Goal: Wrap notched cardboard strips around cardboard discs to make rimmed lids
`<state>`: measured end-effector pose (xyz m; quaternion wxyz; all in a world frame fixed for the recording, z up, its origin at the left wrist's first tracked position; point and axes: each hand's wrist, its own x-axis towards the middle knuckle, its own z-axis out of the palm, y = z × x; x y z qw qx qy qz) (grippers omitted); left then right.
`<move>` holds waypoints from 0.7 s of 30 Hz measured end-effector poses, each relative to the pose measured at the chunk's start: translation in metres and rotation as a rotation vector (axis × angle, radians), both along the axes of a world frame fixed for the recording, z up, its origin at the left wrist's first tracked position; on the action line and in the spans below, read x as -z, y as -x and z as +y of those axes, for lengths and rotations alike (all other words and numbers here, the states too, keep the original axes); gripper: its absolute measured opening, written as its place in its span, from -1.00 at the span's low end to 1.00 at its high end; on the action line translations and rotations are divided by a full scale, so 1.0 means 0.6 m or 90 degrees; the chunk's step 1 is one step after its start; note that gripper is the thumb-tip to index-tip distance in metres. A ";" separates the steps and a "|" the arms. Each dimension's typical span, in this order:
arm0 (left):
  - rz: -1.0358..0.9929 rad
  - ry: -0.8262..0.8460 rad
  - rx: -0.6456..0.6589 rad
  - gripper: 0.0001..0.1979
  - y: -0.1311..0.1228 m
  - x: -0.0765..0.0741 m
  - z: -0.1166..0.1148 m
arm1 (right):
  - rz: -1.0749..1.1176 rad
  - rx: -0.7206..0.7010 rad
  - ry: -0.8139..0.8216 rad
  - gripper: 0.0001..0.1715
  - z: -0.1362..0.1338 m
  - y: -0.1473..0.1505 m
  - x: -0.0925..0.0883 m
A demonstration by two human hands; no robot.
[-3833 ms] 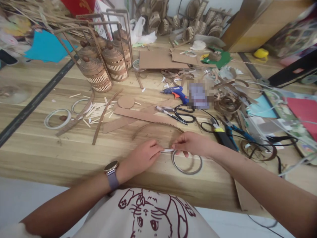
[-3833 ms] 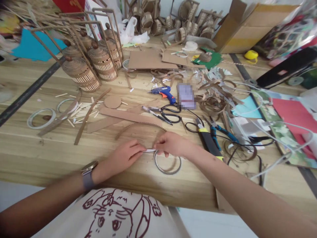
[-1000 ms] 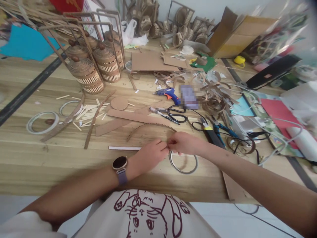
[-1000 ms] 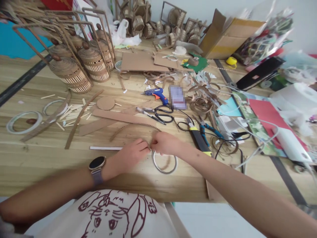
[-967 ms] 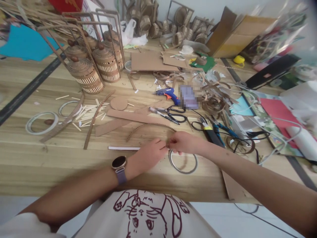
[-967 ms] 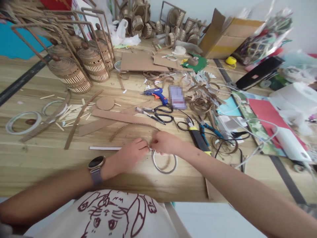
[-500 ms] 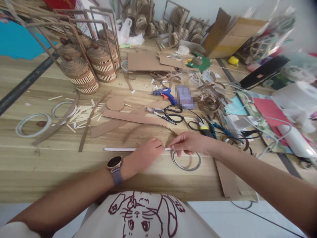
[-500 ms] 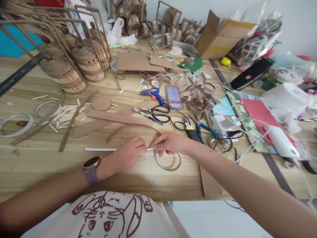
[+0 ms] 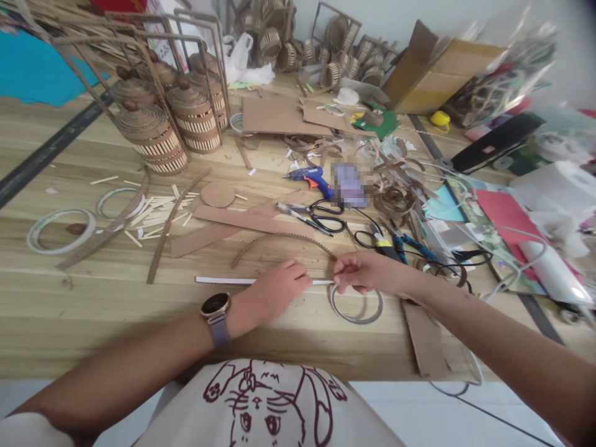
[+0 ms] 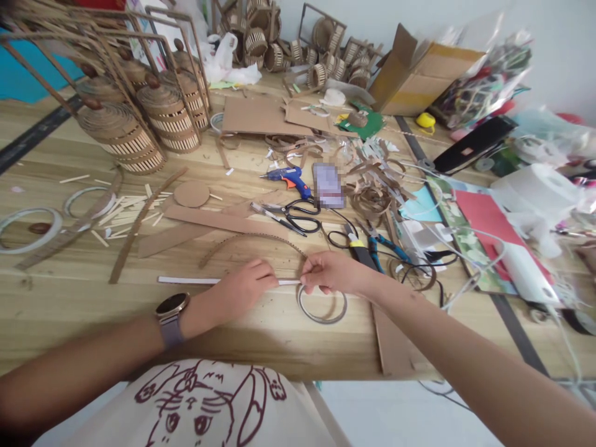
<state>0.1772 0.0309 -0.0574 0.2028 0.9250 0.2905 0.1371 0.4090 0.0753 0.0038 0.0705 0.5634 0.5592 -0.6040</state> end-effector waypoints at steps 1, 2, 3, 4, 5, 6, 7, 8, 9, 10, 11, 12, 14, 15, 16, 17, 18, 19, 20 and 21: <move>0.001 0.001 0.000 -0.78 0.000 -0.001 0.000 | -0.008 -0.007 -0.008 -0.47 0.000 -0.003 0.001; 0.002 0.002 0.000 -0.78 0.000 -0.003 -0.001 | -0.017 -0.014 -0.016 -0.49 0.000 -0.007 0.002; 0.003 0.002 0.001 -0.77 0.001 -0.005 -0.001 | -0.026 -0.021 -0.025 -0.50 0.000 -0.010 0.004; 0.004 0.003 0.001 -0.77 0.001 -0.006 -0.002 | -0.037 -0.029 -0.034 -0.53 -0.001 -0.013 0.005; 0.006 0.003 0.003 -0.76 0.001 -0.008 -0.002 | -0.049 -0.037 -0.045 -0.56 -0.001 -0.015 0.006; 0.009 0.002 0.004 -0.76 0.001 -0.009 -0.002 | -0.063 -0.046 -0.055 -0.59 -0.002 -0.016 0.007; 0.011 0.001 0.004 -0.75 0.002 -0.010 -0.003 | -0.079 -0.055 -0.067 -0.63 -0.003 -0.017 0.007; 0.014 -0.002 0.004 -0.75 0.002 -0.010 -0.003 | -0.097 -0.065 -0.078 -0.68 -0.003 -0.017 0.007; 0.017 -0.005 0.004 -0.75 0.002 -0.010 -0.003 | -0.115 -0.075 -0.090 -0.72 -0.004 -0.016 0.007; 0.020 -0.009 0.004 -0.75 0.002 -0.010 -0.004 | -0.133 -0.085 -0.101 -0.76 -0.005 -0.014 0.006; 0.023 -0.013 0.004 -0.75 0.001 -0.009 -0.004 | -0.151 -0.095 -0.113 -0.80 -0.005 -0.013 0.005; 0.025 -0.018 0.004 -0.75 0.001 -0.009 -0.004 | -0.167 -0.105 -0.125 -0.83 -0.006 -0.011 0.003; 0.029 -0.026 0.004 -0.75 0.000 -0.008 -0.004 | -0.195 -0.126 -0.148 -0.86 -0.007 -0.006 -0.001; 0.031 -0.030 0.005 -0.75 0.000 -0.007 -0.004 | -0.206 -0.137 -0.160 -0.87 -0.007 -0.004 -0.003; 0.032 -0.033 0.005 -0.75 0.000 -0.007 -0.004 | -0.216 -0.147 -0.171 -0.87 -0.007 -0.002 -0.005; 0.034 -0.035 0.005 -0.76 0.000 -0.006 -0.004 | -0.224 -0.156 -0.182 -0.86 -0.007 0.000 -0.006; 0.036 -0.036 0.005 -0.76 0.000 -0.006 -0.004 | -0.230 -0.164 -0.191 -0.86 -0.008 0.001 -0.007; 0.038 -0.037 0.005 -0.76 0.000 -0.005 -0.004 | -0.235 -0.171 -0.198 -0.85 -0.008 0.002 -0.007; 0.040 -0.038 0.005 -0.75 0.000 -0.005 -0.004 | -0.238 -0.177 -0.205 -0.85 -0.009 0.002 -0.007; 0.042 -0.039 0.005 -0.75 0.000 -0.005 -0.004 | -0.241 -0.181 -0.212 -0.85 -0.009 0.003 -0.006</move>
